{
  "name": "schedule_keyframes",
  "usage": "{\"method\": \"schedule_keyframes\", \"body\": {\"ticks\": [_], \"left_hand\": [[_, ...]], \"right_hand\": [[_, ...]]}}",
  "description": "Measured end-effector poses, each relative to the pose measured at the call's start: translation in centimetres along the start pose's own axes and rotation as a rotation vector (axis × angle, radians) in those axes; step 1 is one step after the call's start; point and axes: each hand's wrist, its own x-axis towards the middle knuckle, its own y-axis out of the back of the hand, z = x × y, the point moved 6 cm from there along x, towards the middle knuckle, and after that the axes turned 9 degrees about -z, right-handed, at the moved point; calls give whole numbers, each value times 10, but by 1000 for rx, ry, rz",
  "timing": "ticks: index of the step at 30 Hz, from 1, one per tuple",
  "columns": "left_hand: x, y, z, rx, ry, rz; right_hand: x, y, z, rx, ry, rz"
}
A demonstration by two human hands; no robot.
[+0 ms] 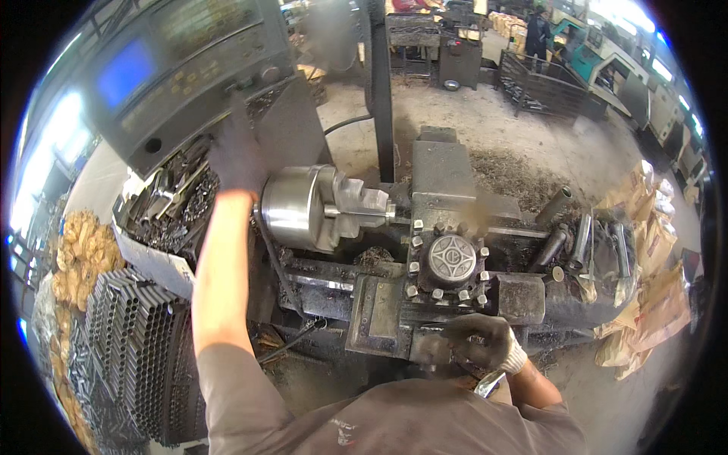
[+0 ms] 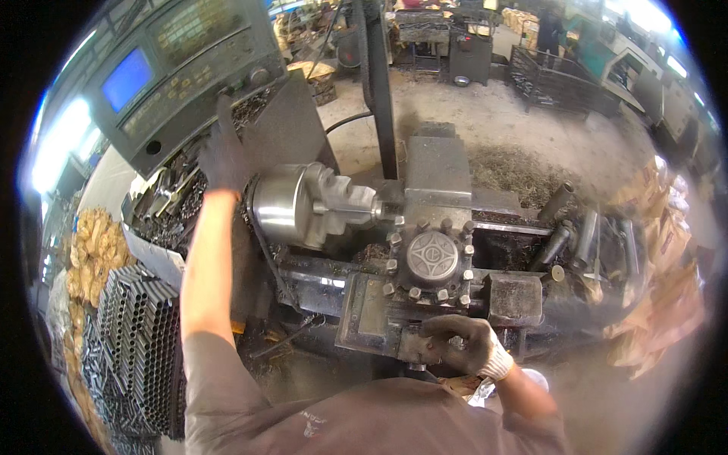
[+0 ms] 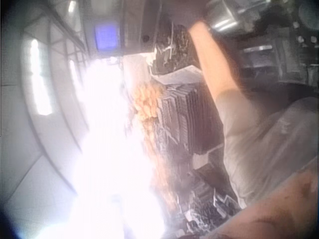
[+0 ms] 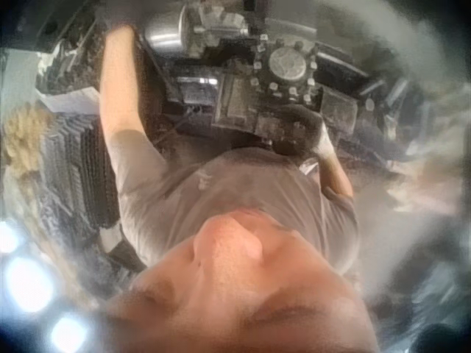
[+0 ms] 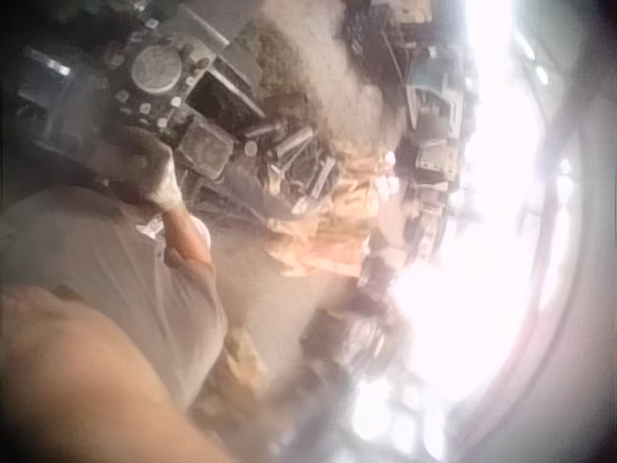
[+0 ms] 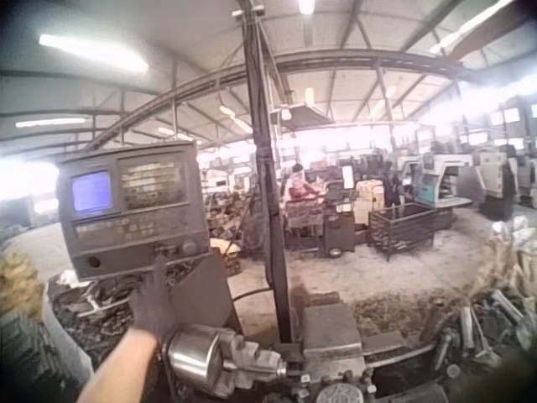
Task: The person repeatedly loads metal tubes into a lathe chuck, secures them, and removes them after machining. The person places the processed tubes into a nearby container. The cycle of loading, machining, and unloading is repeated throughout the clip.
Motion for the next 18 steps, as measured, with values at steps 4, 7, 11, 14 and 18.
{"method": "schedule_keyframes", "body": {"ticks": [4, 7, 11, 14, 18], "left_hand": [[-207, -34, 14, -238, -301, -129], [-424, -76, -10, -409, -128, -529], [-782, -58, -112, -426, 912, -1084], [-1054, 61, -118, -378, 1700, -1185], [-1287, 269, -26, -123, 2378, -896]], "right_hand": [[33, -47, -3, -133, 108, -237], [59, -109, 8, -94, 28, -527], [80, -233, 46, -61, 147, -855], [86, -339, 110, -162, 124, -1040], [91, -467, 230, -603, 409, -1221]]}}
